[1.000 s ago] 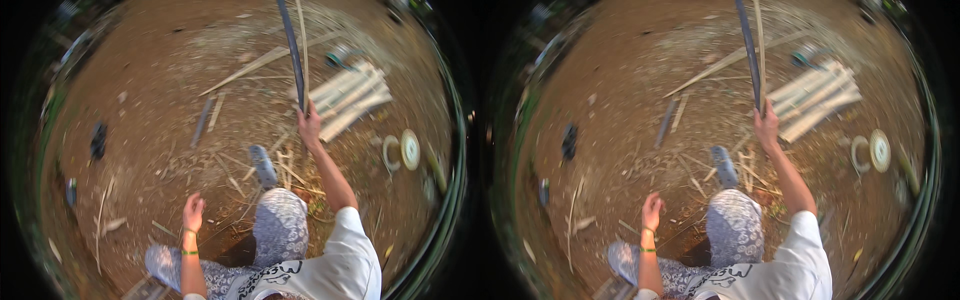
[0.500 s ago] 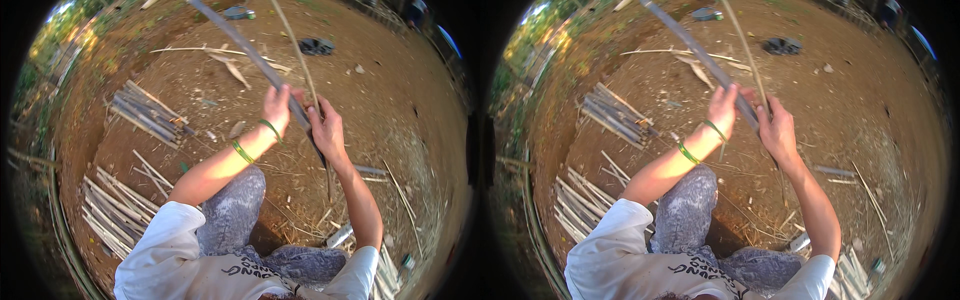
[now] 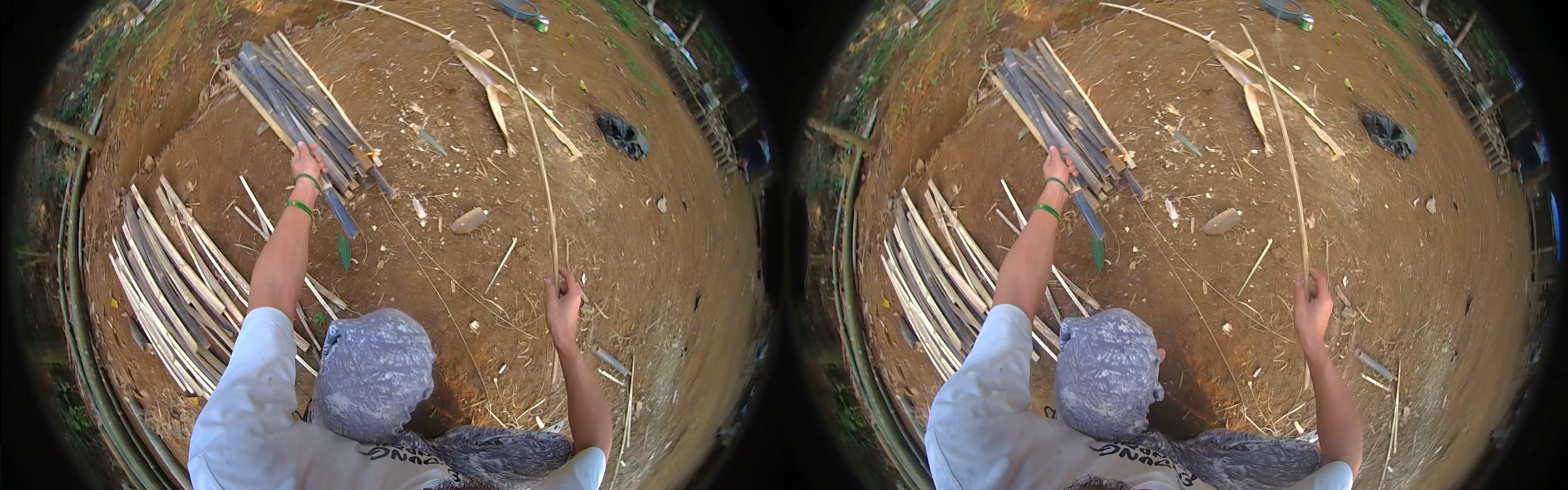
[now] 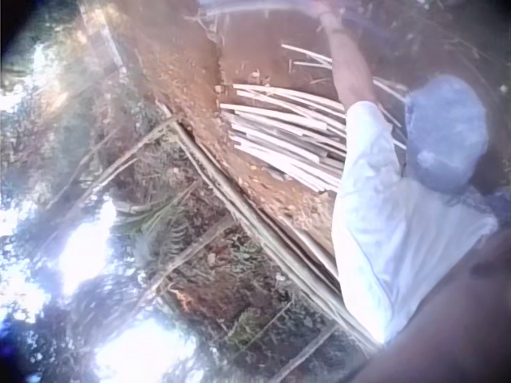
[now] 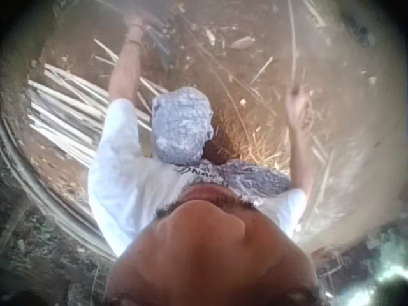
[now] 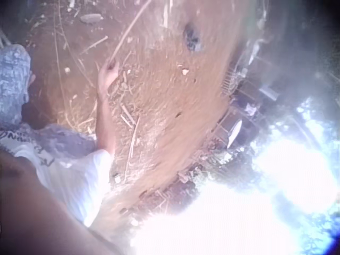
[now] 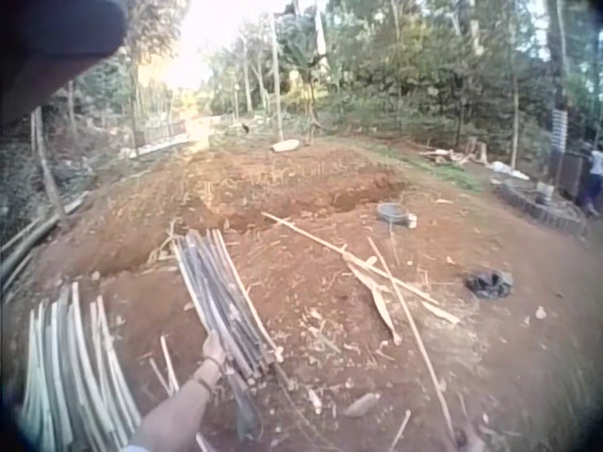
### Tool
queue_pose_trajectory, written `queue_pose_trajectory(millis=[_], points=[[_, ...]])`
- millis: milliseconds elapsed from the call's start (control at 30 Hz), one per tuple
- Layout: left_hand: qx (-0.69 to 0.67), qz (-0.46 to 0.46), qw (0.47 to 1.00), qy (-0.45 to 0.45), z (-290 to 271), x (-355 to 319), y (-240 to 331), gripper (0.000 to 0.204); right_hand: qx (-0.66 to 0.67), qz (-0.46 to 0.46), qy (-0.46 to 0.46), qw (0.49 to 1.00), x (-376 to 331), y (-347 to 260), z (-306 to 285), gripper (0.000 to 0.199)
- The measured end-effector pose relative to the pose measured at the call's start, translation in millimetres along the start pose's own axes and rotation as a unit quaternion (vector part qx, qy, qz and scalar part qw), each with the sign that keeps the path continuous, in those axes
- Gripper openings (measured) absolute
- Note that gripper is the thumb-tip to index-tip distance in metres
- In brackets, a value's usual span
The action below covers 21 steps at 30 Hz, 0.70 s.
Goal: The person sits on the ground and uses a large knife to sharpen the ends of long bamboo strips. They pick up individual strips, hold them against their leg, and scrape the blade to create a point, then place the finished pieces into a pile.
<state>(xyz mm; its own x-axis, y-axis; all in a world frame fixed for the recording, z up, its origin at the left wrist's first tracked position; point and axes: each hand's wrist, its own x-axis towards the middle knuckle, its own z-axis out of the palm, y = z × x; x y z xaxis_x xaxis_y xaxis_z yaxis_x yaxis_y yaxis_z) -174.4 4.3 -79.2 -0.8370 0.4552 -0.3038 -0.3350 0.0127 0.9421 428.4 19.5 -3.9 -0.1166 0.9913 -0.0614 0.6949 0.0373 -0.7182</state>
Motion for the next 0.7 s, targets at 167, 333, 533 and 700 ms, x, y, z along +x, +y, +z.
queue_pose_trajectory(millis=[167, 333, 533, 700], points=[[0.007, -0.01, 0.999, 0.033, -17, 65, 1, 0.048, 0.047, -0.015, -0.01, 0.999, -1, 1, 33, 0.034], [-0.003, -0.017, 1.0, 0.024, -10, 111, 13, 0.045, 0.049, 0.012, -0.044, 0.998, -8, -21, 51, 0.04], [0.288, -0.083, 0.951, 0.072, -20, 136, -2, 0.078, 0.043, 0.002, -0.171, 0.984, -13, -59, 91, 0.051], [0.388, 0.006, 0.919, 0.078, -21, 112, -16, 0.073, 0.028, -0.158, -0.174, 0.971, -10, -105, 162, 0.052]])
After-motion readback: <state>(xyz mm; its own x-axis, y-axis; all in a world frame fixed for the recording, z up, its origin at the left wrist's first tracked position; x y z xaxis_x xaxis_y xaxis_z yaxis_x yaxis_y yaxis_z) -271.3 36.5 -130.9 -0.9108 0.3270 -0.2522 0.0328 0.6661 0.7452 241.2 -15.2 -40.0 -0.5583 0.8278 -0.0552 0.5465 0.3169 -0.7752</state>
